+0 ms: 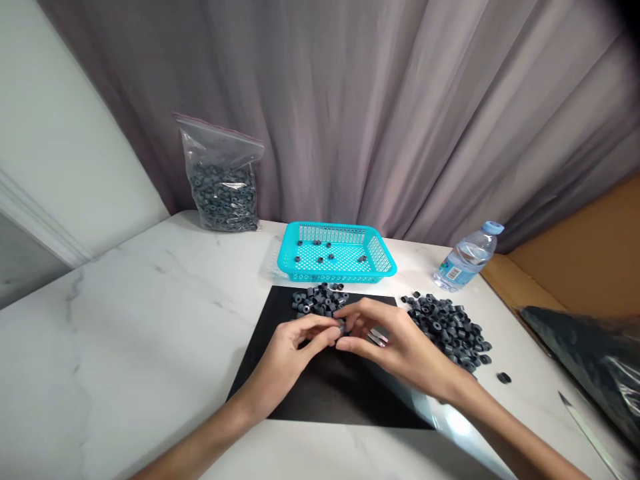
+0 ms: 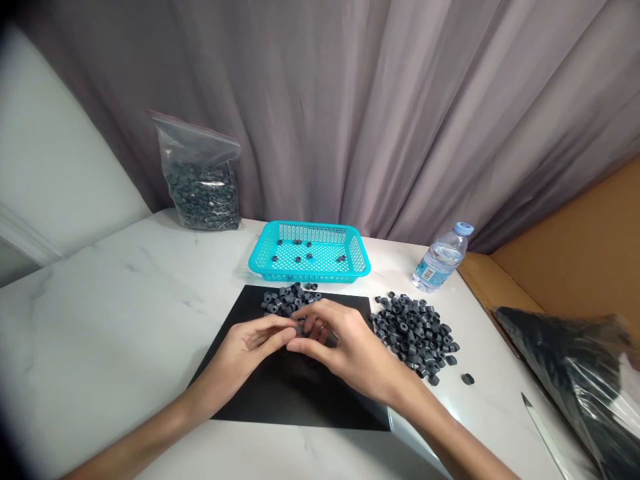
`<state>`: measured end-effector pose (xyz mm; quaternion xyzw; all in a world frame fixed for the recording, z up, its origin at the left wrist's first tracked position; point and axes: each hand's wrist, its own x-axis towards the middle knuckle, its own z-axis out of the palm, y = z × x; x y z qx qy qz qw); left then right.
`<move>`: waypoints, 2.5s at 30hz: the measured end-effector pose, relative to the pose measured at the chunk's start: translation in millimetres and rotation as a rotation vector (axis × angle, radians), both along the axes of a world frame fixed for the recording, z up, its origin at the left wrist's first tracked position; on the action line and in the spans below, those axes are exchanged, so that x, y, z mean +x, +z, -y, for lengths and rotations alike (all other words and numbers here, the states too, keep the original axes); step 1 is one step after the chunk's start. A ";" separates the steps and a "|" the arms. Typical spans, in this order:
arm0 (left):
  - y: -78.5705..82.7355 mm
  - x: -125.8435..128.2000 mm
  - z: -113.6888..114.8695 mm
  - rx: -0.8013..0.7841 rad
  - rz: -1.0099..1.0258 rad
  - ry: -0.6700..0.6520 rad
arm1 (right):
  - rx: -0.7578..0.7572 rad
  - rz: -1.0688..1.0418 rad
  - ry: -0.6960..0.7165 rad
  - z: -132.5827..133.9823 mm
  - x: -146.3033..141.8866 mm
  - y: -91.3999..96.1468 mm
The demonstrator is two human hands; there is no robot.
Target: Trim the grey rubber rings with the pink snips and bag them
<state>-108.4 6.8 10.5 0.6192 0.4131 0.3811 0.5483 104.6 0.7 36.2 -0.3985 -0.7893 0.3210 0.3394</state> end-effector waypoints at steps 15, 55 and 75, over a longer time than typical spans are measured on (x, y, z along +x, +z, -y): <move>-10.7 -0.6 9.9 0.775 -0.781 -0.114 | 0.055 0.798 -0.427 -21.6 131.7 38.0; -2.8 0.2 -0.3 0.153 -0.038 0.099 | -0.035 0.334 0.194 -12.1 30.5 9.0; 1.7 5.8 10.8 0.154 0.145 0.112 | -0.049 -0.133 0.014 -1.7 14.5 9.9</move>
